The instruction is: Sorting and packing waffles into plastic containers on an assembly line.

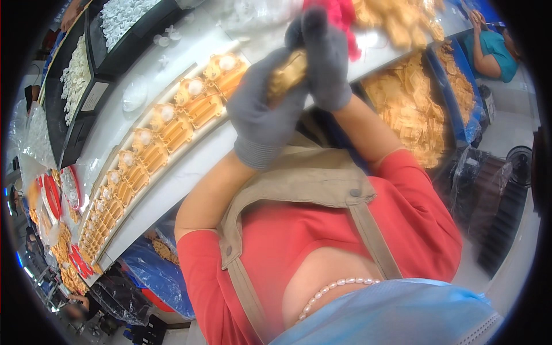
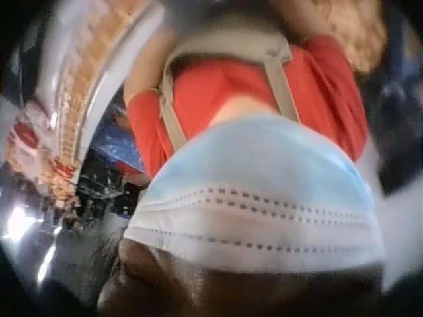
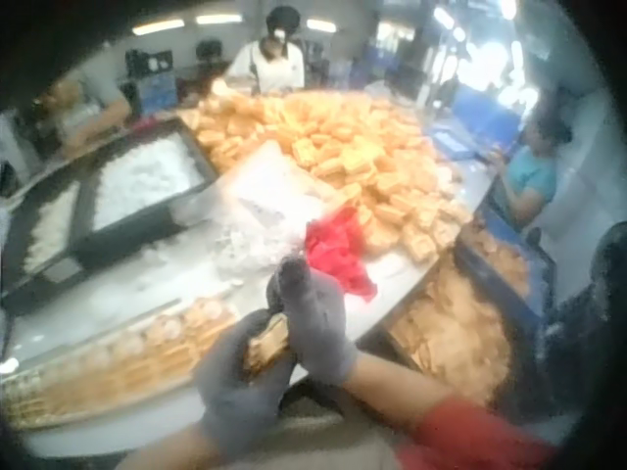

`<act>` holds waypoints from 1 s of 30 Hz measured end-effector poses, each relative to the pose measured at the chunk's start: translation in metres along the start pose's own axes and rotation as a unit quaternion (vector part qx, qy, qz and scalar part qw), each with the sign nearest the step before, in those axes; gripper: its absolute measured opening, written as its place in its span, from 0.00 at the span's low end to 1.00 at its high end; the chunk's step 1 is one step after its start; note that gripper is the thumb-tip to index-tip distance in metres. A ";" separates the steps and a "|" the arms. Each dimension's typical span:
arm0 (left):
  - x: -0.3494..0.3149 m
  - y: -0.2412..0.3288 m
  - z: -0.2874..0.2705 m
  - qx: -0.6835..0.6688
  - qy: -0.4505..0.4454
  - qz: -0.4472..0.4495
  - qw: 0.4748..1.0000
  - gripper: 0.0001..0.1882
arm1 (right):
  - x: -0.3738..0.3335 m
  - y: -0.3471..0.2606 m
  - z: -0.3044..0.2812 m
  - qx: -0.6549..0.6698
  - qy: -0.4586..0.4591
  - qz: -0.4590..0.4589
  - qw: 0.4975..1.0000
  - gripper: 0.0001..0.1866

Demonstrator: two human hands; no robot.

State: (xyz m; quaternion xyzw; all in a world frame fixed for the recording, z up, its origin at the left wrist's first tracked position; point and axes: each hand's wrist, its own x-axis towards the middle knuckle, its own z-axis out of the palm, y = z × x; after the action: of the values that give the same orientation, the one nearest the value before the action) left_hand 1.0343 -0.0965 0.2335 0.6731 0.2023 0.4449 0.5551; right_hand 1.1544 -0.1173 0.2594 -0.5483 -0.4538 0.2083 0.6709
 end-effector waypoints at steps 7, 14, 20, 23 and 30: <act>0.008 0.006 -0.005 -0.062 0.001 -0.049 0.997 0.21 | 0.022 0.005 -0.015 -0.028 -0.144 0.212 0.966 0.22; 0.015 0.014 -0.021 -0.257 0.046 -0.077 0.962 0.26 | 0.003 0.023 0.002 0.045 -0.058 -0.009 0.997 0.32; 0.013 0.027 -0.019 -0.335 0.077 -0.130 0.930 0.29 | -0.023 0.021 0.004 0.124 -0.063 0.016 0.990 0.29; 0.011 0.021 -0.022 -0.317 0.057 -0.169 0.932 0.31 | -0.029 0.013 0.012 0.145 -0.035 0.018 0.989 0.30; 0.000 0.019 -0.031 -0.231 -0.011 -0.131 0.964 0.31 | -0.032 0.013 -0.008 0.069 -0.136 -0.048 0.987 0.34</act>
State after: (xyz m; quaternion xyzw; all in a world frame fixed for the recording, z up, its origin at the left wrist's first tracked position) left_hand 1.0046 -0.0851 0.2507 0.4991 0.1741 0.3951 0.7513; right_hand 1.1481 -0.1427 0.2351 -0.4451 -0.5511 0.2789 0.6484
